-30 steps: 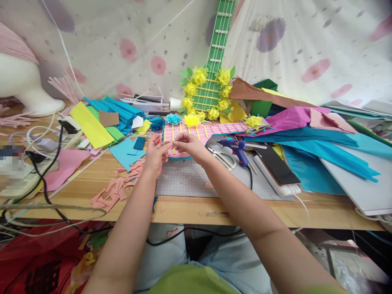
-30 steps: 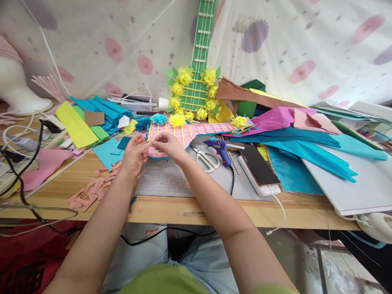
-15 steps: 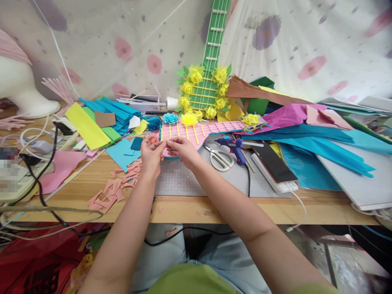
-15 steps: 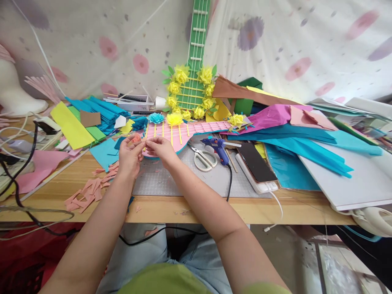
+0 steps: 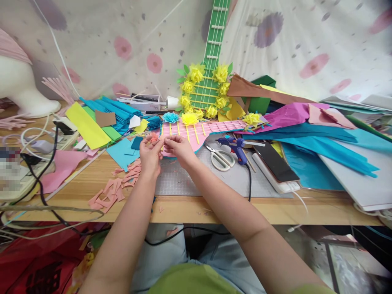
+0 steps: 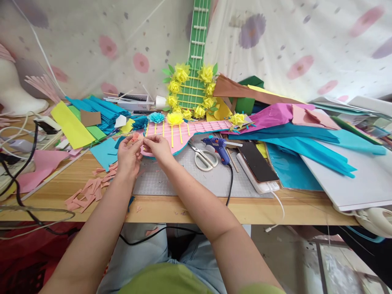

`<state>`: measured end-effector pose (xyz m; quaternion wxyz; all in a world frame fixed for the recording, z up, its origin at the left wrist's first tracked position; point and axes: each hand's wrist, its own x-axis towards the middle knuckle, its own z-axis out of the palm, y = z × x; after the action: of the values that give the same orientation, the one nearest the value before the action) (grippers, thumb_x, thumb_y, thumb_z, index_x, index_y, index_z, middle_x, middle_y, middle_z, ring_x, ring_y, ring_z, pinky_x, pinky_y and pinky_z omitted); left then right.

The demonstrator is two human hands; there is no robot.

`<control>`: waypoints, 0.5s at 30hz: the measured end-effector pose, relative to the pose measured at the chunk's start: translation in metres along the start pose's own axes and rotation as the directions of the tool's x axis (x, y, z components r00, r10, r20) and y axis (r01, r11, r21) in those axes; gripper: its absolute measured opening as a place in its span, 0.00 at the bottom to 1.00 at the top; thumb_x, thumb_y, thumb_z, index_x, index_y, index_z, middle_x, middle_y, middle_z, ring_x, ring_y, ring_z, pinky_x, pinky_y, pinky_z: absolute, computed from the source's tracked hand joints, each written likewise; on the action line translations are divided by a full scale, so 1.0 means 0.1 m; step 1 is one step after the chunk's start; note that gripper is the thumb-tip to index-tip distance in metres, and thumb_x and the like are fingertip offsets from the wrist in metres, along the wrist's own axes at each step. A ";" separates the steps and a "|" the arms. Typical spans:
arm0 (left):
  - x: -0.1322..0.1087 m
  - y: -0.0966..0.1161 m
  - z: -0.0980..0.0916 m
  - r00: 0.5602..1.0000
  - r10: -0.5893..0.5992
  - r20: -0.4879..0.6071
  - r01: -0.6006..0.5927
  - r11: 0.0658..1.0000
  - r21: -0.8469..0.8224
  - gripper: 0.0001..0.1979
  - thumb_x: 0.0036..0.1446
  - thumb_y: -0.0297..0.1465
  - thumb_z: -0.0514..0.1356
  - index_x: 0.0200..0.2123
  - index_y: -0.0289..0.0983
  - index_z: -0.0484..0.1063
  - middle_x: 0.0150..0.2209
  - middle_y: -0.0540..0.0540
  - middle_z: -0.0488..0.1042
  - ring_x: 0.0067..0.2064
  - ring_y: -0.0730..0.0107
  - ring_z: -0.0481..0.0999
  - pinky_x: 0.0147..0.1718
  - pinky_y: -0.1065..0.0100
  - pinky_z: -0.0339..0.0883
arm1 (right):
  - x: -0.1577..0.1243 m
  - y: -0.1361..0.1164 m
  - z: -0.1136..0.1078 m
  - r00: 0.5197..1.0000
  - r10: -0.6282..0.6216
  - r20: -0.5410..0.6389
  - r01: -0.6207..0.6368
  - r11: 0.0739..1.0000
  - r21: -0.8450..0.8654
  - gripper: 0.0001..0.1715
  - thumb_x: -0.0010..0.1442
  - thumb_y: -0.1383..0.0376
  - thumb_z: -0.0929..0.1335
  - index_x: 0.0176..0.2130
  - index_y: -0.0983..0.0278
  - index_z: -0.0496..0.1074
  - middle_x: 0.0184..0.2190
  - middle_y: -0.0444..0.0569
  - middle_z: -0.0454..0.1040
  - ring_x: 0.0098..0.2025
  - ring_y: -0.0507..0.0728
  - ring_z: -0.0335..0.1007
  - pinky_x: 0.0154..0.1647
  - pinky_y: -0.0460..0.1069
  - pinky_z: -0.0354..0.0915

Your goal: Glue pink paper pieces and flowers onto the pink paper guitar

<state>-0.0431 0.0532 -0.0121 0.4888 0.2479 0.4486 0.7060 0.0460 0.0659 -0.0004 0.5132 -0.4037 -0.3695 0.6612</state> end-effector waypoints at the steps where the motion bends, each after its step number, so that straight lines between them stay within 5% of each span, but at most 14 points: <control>1: 0.00 0.00 0.00 1.000 0.005 0.012 -0.005 1.000 0.011 0.29 0.33 0.26 0.69 0.40 0.39 0.60 0.26 0.56 0.70 0.16 0.85 0.60 0.14 0.78 0.44 | 0.00 0.00 0.01 1.000 -0.014 -0.015 0.014 1.000 -0.008 0.07 0.49 0.69 0.71 0.27 0.65 0.67 0.19 0.37 0.67 0.23 0.44 0.64 0.29 0.41 0.67; 5: 0.05 0.04 -0.07 0.988 0.152 -0.022 -0.150 0.986 0.073 0.23 0.38 0.27 0.65 0.39 0.40 0.60 0.31 0.54 0.71 0.18 0.84 0.61 0.16 0.76 0.49 | 0.01 -0.03 -0.02 0.996 -0.069 -0.063 0.064 0.994 -0.084 0.07 0.49 0.70 0.70 0.27 0.64 0.66 0.21 0.38 0.69 0.23 0.45 0.65 0.29 0.43 0.67; 9: 0.26 0.05 -0.23 0.879 0.419 -0.226 -0.370 0.900 0.231 0.15 0.43 0.27 0.58 0.36 0.40 0.60 0.37 0.51 0.68 0.34 0.77 0.71 0.28 0.75 0.61 | 0.00 -0.12 -0.18 0.990 -0.088 -0.111 0.065 0.979 -0.191 0.05 0.52 0.71 0.68 0.27 0.64 0.66 0.21 0.39 0.69 0.23 0.45 0.65 0.30 0.43 0.66; 12: 0.43 -0.03 -0.33 0.927 0.311 -0.211 -0.241 0.922 0.302 0.12 0.45 0.28 0.57 0.36 0.40 0.60 0.40 0.48 0.68 0.45 0.72 0.71 0.42 0.71 0.65 | -0.01 -0.20 -0.31 0.991 -0.049 -0.127 0.015 0.966 -0.260 0.06 0.52 0.73 0.68 0.26 0.64 0.66 0.20 0.39 0.69 0.21 0.45 0.63 0.27 0.43 0.65; 15: 0.55 -0.16 -0.38 0.967 0.239 -0.088 -0.199 0.924 0.328 0.15 0.46 0.29 0.55 0.40 0.41 0.59 0.43 0.46 0.68 0.48 0.70 0.72 0.45 0.68 0.67 | -0.05 -0.27 -0.40 0.997 0.002 -0.072 -0.026 0.944 -0.329 0.08 0.50 0.75 0.68 0.24 0.65 0.67 0.19 0.40 0.69 0.20 0.45 0.64 0.25 0.43 0.65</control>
<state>-0.0876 0.0900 -0.0490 0.3312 0.3263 0.5553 0.6895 0.0933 0.0695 0.0093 0.4466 -0.5096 -0.4535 0.5789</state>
